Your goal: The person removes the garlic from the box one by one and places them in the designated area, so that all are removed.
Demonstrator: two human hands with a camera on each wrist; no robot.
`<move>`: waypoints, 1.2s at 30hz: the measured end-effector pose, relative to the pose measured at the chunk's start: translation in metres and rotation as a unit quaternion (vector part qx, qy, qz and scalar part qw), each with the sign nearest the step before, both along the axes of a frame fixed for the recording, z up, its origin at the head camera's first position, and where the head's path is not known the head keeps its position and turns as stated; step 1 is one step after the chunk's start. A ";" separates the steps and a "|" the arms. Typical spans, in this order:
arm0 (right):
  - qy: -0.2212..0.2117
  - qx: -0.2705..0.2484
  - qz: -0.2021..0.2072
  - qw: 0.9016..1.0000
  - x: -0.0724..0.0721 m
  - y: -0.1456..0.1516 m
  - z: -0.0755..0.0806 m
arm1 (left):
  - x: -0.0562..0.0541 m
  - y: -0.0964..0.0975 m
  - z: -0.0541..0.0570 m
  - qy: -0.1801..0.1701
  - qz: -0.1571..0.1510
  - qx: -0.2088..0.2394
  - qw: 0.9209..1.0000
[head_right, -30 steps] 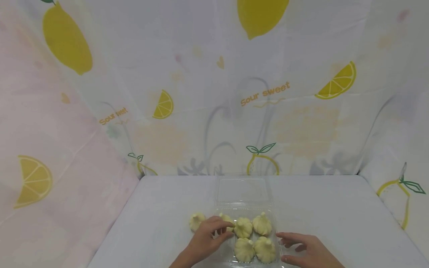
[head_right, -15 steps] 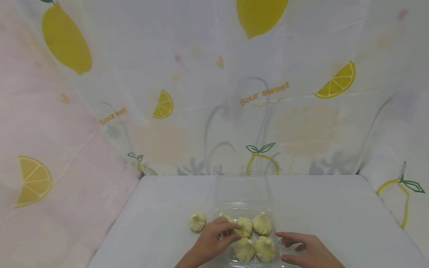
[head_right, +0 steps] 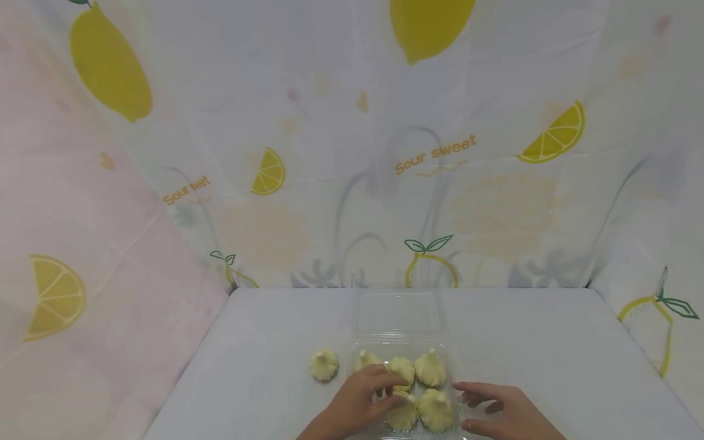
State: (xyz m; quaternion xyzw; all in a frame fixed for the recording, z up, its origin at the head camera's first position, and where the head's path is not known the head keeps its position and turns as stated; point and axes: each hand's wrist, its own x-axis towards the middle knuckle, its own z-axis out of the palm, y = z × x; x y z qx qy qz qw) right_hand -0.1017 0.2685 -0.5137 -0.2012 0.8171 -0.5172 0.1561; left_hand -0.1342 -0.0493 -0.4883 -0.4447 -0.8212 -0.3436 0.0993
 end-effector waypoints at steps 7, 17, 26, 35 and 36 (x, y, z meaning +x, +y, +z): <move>0.004 -0.012 0.003 1.000 0.000 0.000 -0.001 | 0.002 0.003 -0.001 0.019 -0.008 -0.015 1.000; 0.001 -0.006 0.002 1.000 -0.001 0.000 -0.001 | 0.004 0.006 -0.003 0.013 -0.020 -0.034 0.999; -0.001 -0.003 -0.001 1.000 -0.001 0.000 0.000 | 0.004 0.007 0.000 0.017 -0.011 -0.053 0.998; -0.003 -0.008 0.001 1.000 -0.001 0.000 0.000 | 0.005 0.008 0.000 0.022 0.001 -0.078 0.997; -0.004 -0.008 0.002 1.000 -0.001 0.000 0.000 | 0.005 0.008 -0.001 0.021 0.000 -0.079 0.997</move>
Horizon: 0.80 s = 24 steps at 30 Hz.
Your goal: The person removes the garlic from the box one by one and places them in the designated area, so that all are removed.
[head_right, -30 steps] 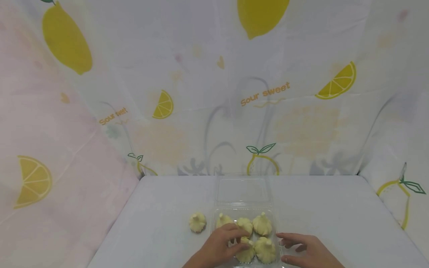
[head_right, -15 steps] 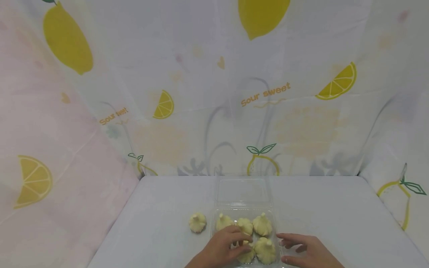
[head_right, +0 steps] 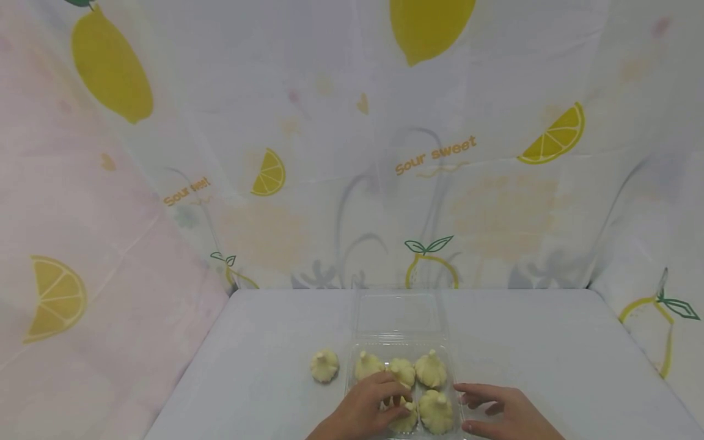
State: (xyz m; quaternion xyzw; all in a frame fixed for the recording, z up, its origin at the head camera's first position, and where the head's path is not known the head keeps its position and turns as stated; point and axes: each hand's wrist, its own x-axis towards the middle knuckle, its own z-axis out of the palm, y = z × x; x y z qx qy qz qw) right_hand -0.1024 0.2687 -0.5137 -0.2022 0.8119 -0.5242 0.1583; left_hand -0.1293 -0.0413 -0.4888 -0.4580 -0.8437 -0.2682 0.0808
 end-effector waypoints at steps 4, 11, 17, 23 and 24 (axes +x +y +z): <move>0.000 0.000 0.001 1.000 0.000 0.000 0.000 | 0.000 0.000 -0.001 -0.004 -0.001 -0.002 1.000; -0.011 0.001 -0.004 1.000 0.001 0.000 0.000 | 0.000 -0.001 -0.001 0.001 0.001 0.002 1.000; -0.009 0.006 -0.006 1.000 0.000 -0.001 0.001 | -0.001 -0.003 0.000 -0.001 -0.007 0.019 1.000; -0.001 0.013 -0.008 1.000 0.000 -0.002 0.002 | -0.002 -0.006 0.002 -0.010 -0.014 0.046 0.999; 0.001 0.013 -0.007 1.000 0.000 -0.001 0.002 | -0.003 -0.007 0.002 -0.011 -0.017 0.051 0.998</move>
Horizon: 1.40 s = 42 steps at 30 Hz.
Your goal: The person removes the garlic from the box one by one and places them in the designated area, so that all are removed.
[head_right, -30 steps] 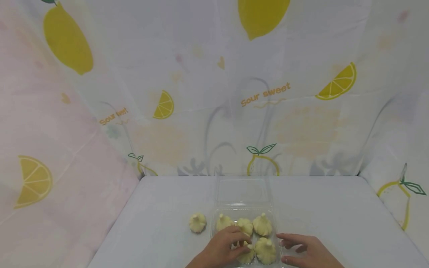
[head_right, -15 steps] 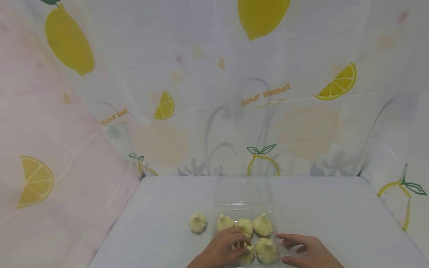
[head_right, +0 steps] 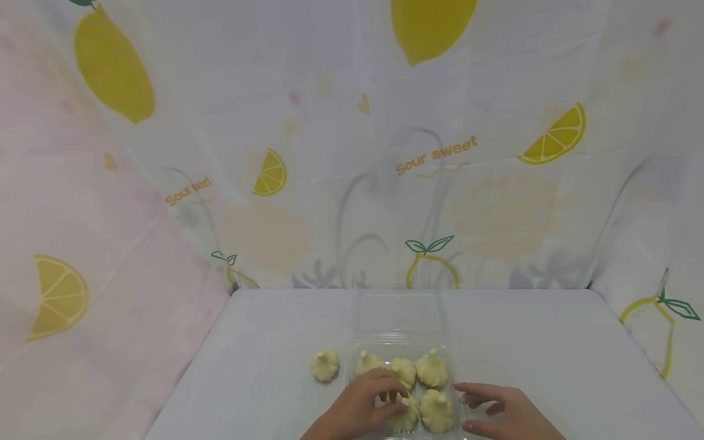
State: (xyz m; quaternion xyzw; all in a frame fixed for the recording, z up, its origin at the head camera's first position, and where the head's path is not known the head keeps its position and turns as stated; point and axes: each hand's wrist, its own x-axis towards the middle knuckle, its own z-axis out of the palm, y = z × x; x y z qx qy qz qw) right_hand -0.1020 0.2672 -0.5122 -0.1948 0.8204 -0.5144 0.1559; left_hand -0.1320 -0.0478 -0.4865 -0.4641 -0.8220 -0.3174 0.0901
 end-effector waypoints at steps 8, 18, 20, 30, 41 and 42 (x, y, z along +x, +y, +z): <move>0.014 0.005 0.004 1.000 0.001 0.000 0.001 | -0.005 -0.006 0.005 -0.029 -0.015 0.049 0.998; 0.010 0.007 0.003 1.000 0.000 0.001 -0.001 | -0.006 -0.016 0.016 -0.091 0.003 0.089 0.992; 0.008 0.008 0.003 1.000 0.000 0.002 -0.002 | -0.006 -0.019 0.018 -0.099 0.005 0.100 0.990; 0.003 0.014 -0.003 1.000 0.000 0.000 0.000 | -0.008 -0.031 0.030 -0.098 0.021 0.157 0.982; -0.004 0.018 -0.006 1.000 0.002 -0.001 0.002 | -0.001 -0.045 0.069 -0.080 0.037 0.206 0.975; -0.006 0.019 -0.008 1.000 0.001 -0.001 0.002 | -0.001 -0.046 0.069 -0.077 0.039 0.209 0.974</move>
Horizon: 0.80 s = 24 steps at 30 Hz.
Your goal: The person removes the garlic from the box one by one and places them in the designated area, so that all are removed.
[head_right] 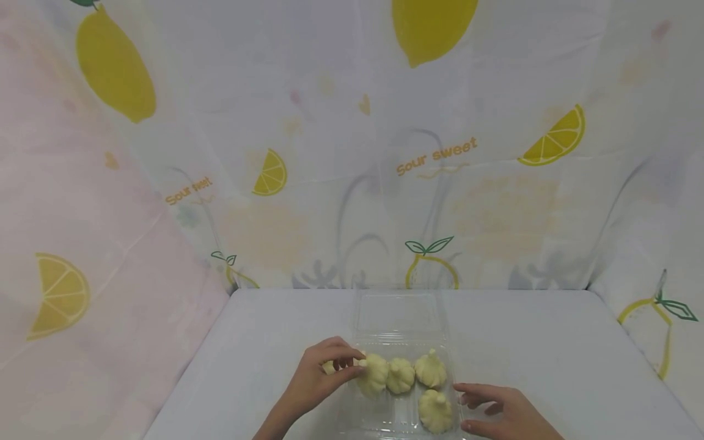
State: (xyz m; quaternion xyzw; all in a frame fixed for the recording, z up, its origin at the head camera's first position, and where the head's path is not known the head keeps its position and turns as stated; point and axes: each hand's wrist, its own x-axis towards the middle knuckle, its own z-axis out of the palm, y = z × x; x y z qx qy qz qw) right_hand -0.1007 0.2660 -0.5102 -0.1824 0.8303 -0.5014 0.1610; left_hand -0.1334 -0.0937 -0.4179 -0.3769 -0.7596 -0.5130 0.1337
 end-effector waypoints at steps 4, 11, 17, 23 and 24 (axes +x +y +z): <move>-0.010 -0.002 -0.001 1.000 -0.001 -0.001 0.000 | -0.006 -0.006 -0.006 -0.007 0.018 0.003 1.000; -0.015 -0.007 -0.003 1.000 -0.001 0.000 -0.002 | -0.019 -0.020 -0.023 -0.004 0.034 -0.003 0.999; -0.012 -0.007 -0.004 1.000 -0.001 0.000 -0.002 | -0.024 -0.032 -0.020 -0.002 0.032 0.006 0.999; -0.014 -0.012 -0.003 1.000 -0.001 -0.001 0.001 | -0.018 -0.040 0.001 0.001 0.048 0.006 0.999; -0.014 -0.013 -0.003 1.000 -0.001 -0.001 0.001 | -0.015 -0.041 0.007 0.002 0.054 0.006 0.998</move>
